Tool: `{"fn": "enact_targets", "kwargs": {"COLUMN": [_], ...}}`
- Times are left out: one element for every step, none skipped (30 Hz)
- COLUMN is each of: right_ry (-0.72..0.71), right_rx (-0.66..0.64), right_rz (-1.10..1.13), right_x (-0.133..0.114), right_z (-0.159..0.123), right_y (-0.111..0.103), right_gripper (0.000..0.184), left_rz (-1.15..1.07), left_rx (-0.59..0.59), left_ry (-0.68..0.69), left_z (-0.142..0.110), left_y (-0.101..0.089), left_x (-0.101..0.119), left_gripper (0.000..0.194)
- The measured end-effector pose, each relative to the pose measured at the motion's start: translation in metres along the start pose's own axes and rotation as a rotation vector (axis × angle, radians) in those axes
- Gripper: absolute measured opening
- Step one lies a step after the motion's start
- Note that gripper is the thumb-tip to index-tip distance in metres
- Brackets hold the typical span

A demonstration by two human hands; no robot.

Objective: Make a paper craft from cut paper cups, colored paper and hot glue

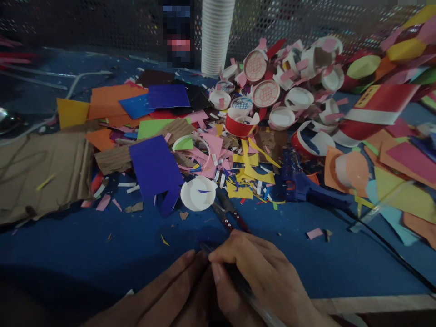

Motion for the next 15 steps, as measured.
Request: {"fn": "enact_targets", "kwargs": {"right_ry": [-0.002, -0.001, 0.002, 0.007, 0.017, 0.026, 0.037, 0.042, 0.044, 0.045, 0.038, 0.032, 0.025, 0.013, 0.011], "right_rx": [-0.001, 0.003, 0.009, 0.015, 0.023, 0.032, 0.04, 0.047, 0.055, 0.062, 0.067, 0.085, 0.106, 0.137, 0.173], "right_rz": [0.005, 0.006, 0.004, -0.002, -0.012, -0.022, -0.03, -0.035, -0.039, -0.042, -0.043, -0.041, -0.036, -0.025, -0.009], "right_x": [-0.0003, -0.0002, 0.0, 0.0005, 0.0014, 0.0021, 0.003, 0.0036, 0.004, 0.0044, 0.0044, 0.0045, 0.0045, 0.0042, 0.0042], "right_z": [0.0003, 0.0006, 0.0008, 0.001, 0.001, 0.0009, 0.0007, 0.0003, -0.0001, -0.0006, -0.0011, -0.0017, -0.0022, -0.0026, -0.0028], "right_y": [-0.0001, -0.0004, -0.0008, -0.0011, -0.0016, -0.0021, -0.0024, -0.0025, -0.0024, -0.002, -0.0012, -0.0007, -0.0003, -0.0004, -0.0009], "right_gripper": [0.017, 0.017, 0.017, 0.017, 0.018, 0.018, 0.017, 0.016, 0.016, 0.015, 0.014, 0.013, 0.012, 0.012, 0.012], "left_rz": [0.001, 0.001, 0.002, 0.002, 0.0, 0.0, 0.003, 0.008, 0.016, 0.02, 0.021, 0.018, 0.006, -0.002, -0.008], "left_rx": [0.009, 0.014, 0.021, 0.027, 0.028, 0.028, 0.021, 0.012, 0.003, -0.004, -0.009, -0.01, -0.008, -0.005, -0.002], "left_ry": [0.004, 0.003, 0.003, 0.009, 0.019, 0.024, 0.034, 0.05, 0.058, 0.065, 0.075, 0.079, 0.08, 0.083, 0.085], "left_z": [0.0003, 0.0011, 0.0021, 0.0032, 0.0043, 0.0052, 0.0058, 0.0061, 0.0062, 0.0061, 0.0059, 0.0057, 0.0056, 0.0056, 0.0057], "left_y": [0.0004, 0.0005, 0.0003, -0.0003, -0.0008, -0.0014, -0.0017, -0.0018, -0.0018, -0.0018, -0.0017, -0.0018, -0.0019, -0.0021, -0.0024], "left_x": [0.0002, -0.0002, -0.0008, -0.0015, -0.0022, -0.003, -0.0036, -0.0038, -0.004, -0.0041, -0.0039, -0.0039, -0.0039, -0.004, -0.0041], "left_gripper": [0.042, 0.041, 0.041, 0.041, 0.041, 0.041, 0.04, 0.04, 0.04, 0.04, 0.04, 0.04, 0.04, 0.039, 0.039]}}
Point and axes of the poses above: each hand's wrist, its own z-axis towards the middle knuckle, its own y-axis out of the palm, x = y × z, the point moved 4 cm from there along z, towards the middle knuckle, and after that the axes turned 8 degrees about -z, right-handed, at the moved point
